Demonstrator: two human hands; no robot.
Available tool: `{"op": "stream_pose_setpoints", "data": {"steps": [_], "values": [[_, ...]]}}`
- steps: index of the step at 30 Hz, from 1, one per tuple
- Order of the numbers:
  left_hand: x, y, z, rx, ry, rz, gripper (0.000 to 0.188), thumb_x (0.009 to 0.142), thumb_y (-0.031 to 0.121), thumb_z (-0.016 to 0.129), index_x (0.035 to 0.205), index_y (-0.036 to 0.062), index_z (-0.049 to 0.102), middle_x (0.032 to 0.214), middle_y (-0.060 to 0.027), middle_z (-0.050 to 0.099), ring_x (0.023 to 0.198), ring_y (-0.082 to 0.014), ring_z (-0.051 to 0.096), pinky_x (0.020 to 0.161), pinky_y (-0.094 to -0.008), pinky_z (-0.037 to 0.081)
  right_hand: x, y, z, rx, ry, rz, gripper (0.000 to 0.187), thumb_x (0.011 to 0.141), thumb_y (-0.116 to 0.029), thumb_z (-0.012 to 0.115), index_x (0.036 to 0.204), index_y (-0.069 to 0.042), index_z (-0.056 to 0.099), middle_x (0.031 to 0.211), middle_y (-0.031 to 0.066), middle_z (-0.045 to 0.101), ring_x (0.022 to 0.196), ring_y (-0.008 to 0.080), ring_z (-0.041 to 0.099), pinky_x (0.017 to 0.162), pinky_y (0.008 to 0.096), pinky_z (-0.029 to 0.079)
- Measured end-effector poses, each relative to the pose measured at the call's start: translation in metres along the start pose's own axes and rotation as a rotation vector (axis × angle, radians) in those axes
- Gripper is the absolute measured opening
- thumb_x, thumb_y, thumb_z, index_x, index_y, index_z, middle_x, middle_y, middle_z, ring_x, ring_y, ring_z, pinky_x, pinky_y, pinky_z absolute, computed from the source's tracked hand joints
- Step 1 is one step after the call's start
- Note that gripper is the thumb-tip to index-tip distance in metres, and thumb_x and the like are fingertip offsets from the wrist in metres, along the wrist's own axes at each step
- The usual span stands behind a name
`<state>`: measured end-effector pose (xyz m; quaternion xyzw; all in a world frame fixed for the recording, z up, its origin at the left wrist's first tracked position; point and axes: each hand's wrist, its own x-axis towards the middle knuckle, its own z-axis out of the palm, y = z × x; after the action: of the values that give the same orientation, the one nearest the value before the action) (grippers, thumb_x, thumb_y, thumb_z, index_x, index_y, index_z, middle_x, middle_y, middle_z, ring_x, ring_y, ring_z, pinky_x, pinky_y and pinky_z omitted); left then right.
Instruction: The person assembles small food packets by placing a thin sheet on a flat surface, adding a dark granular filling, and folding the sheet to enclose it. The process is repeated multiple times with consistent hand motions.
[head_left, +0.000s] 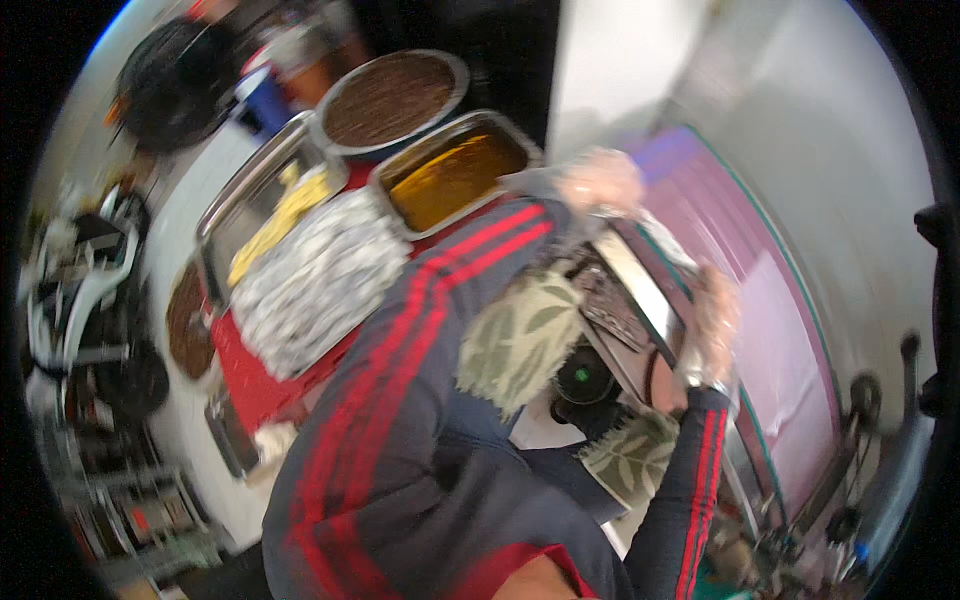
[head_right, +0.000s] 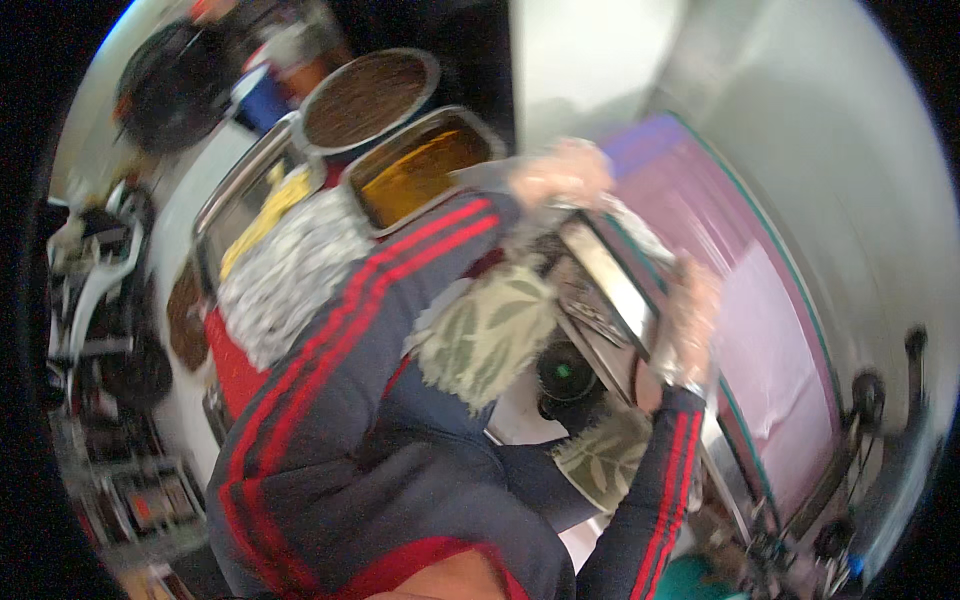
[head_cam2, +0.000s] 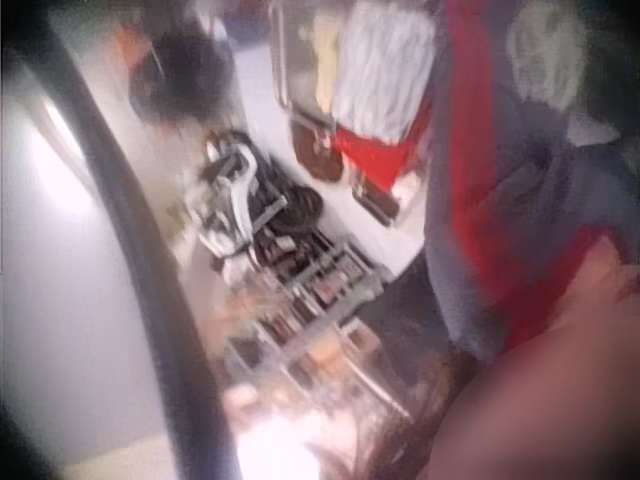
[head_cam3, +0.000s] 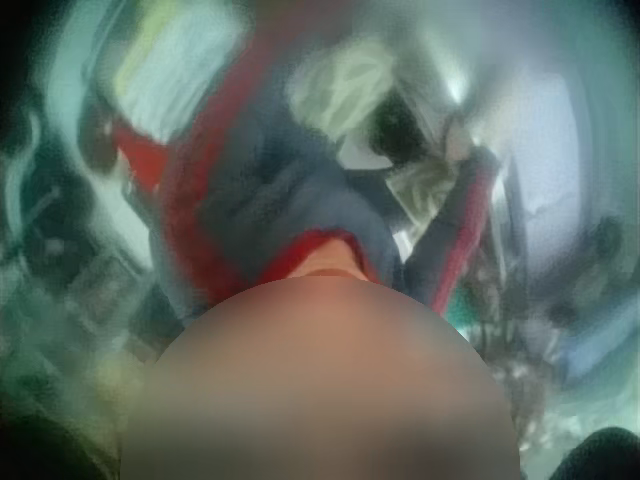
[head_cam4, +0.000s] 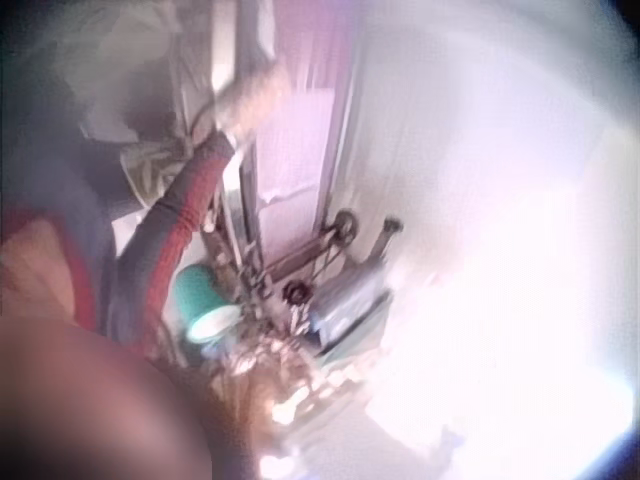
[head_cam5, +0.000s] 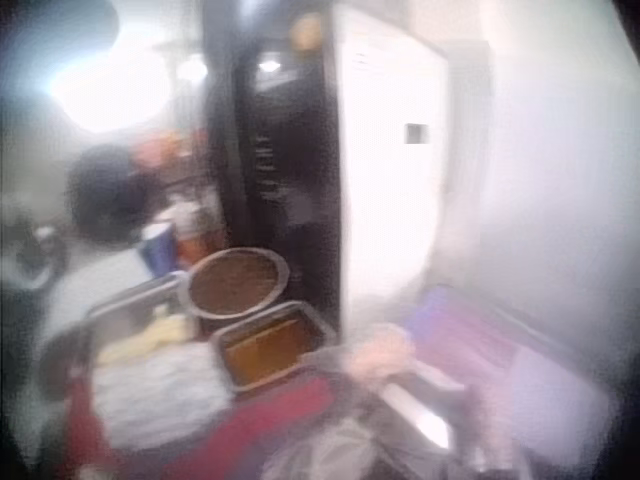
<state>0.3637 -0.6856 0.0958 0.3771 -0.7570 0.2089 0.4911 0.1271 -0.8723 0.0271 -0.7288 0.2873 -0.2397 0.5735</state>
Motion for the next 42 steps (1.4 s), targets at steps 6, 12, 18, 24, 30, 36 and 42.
{"op": "stream_pose_setpoints", "data": {"steps": [6, 12, 18, 24, 30, 36, 42], "values": [[0.006, 0.111, -0.047, 0.067, -0.157, -0.955, 0.028, 0.098, 0.024, 0.063, 0.119, 0.0083, 0.074, 0.121, -0.0151, 0.07, 0.123, -0.0326, 0.062, 0.106, -0.0454, 0.047, -0.029, -0.071, 0.014, -0.486, -0.126, -0.406, 0.027, 0.099, -0.016, 0.065, 0.123, -0.002, 0.068, 0.113, 0.0145, 0.071, 0.112, 0.0291, 0.067, 0.097, 0.0413, 0.051], [-0.042, 0.227, -0.198, 0.337, -0.149, -1.264, 0.042, 0.098, 0.038, 0.067, 0.121, 0.0026, 0.069, 0.116, -0.0107, 0.071, 0.111, -0.0264, 0.065, 0.096, -0.0388, 0.05, -0.063, -0.151, 0.125, -0.469, -0.355, -0.871, 0.026, 0.098, -0.009, 0.066, 0.123, -0.004, 0.07, 0.12, 0.0155, 0.069, 0.114, 0.0313, 0.065, 0.099, 0.0406, 0.05], [-0.066, 0.383, -0.268, 0.573, 0.374, -1.489, 0.04, 0.099, 0.026, 0.065, 0.131, 0.0025, 0.067, 0.132, -0.0134, 0.068, 0.128, -0.0268, 0.06, 0.113, -0.0366, 0.043, -0.094, -0.197, 0.3, -0.492, -0.601, -1.302, 0.024, 0.09, -0.003, 0.064, 0.113, -0.005, 0.07, 0.11, 0.0142, 0.071, 0.106, 0.033, 0.066, 0.092, 0.0453, 0.053], [-0.115, 0.425, -0.238, 0.718, 0.574, -1.752, 0.045, 0.097, 0.017, 0.067, 0.14, 0.0017, 0.063, 0.144, -0.0164, 0.061, 0.135, -0.0241, 0.055, 0.116, -0.0357, 0.038, -0.105, -0.174, 0.348, -0.61, -0.707, -1.363, 0.025, 0.09, -0.01, 0.066, 0.115, -0.005, 0.07, 0.111, 0.0157, 0.07, 0.104, 0.035, 0.066, 0.09, 0.0463, 0.053], [-0.072, 0.337, -0.282, 0.978, 0.113, -1.575, 0.055, 0.099, 0.04, 0.063, 0.136, -0.0002, 0.064, 0.136, -0.0213, 0.066, 0.127, -0.0347, 0.062, 0.11, -0.0442, 0.046, -0.099, -0.173, 0.3, -0.416, -0.66, -1.257, 0.031, 0.088, -0.013, 0.07, 0.118, -0.006, 0.07, 0.116, 0.0148, 0.07, 0.108, 0.0353, 0.065, 0.094, 0.0459, 0.053], [-0.171, 0.112, -0.336, 1.13, -0.468, -1.14, 0.055, 0.096, 0.051, 0.064, 0.108, -0.0021, 0.071, 0.101, -0.0223, 0.073, 0.093, -0.0411, 0.07, 0.082, -0.0508, 0.055, -0.092, -0.169, 0.256, -0.445, -0.696, -1.066, 0.034, 0.082, -0.012, 0.07, 0.116, -0.005, 0.068, 0.108, 0.0166, 0.069, 0.101, 0.0373, 0.064, 0.091, 0.0486, 0.052], [-0.264, 0.009, -0.36, 1.097, -0.919, -1.154, 0.023, 0.092, 0.027, 0.066, 0.093, 0.0049, 0.071, 0.091, -0.021, 0.07, 0.087, -0.0395, 0.069, 0.074, -0.0519, 0.054, -0.069, -0.134, 0.184, -0.54, -0.593, -0.839, 0.032, 0.085, -0.01, 0.073, 0.116, -0.004, 0.071, 0.109, 0.016, 0.071, 0.098, 0.0366, 0.067, 0.083, 0.0463, 0.054]]}}
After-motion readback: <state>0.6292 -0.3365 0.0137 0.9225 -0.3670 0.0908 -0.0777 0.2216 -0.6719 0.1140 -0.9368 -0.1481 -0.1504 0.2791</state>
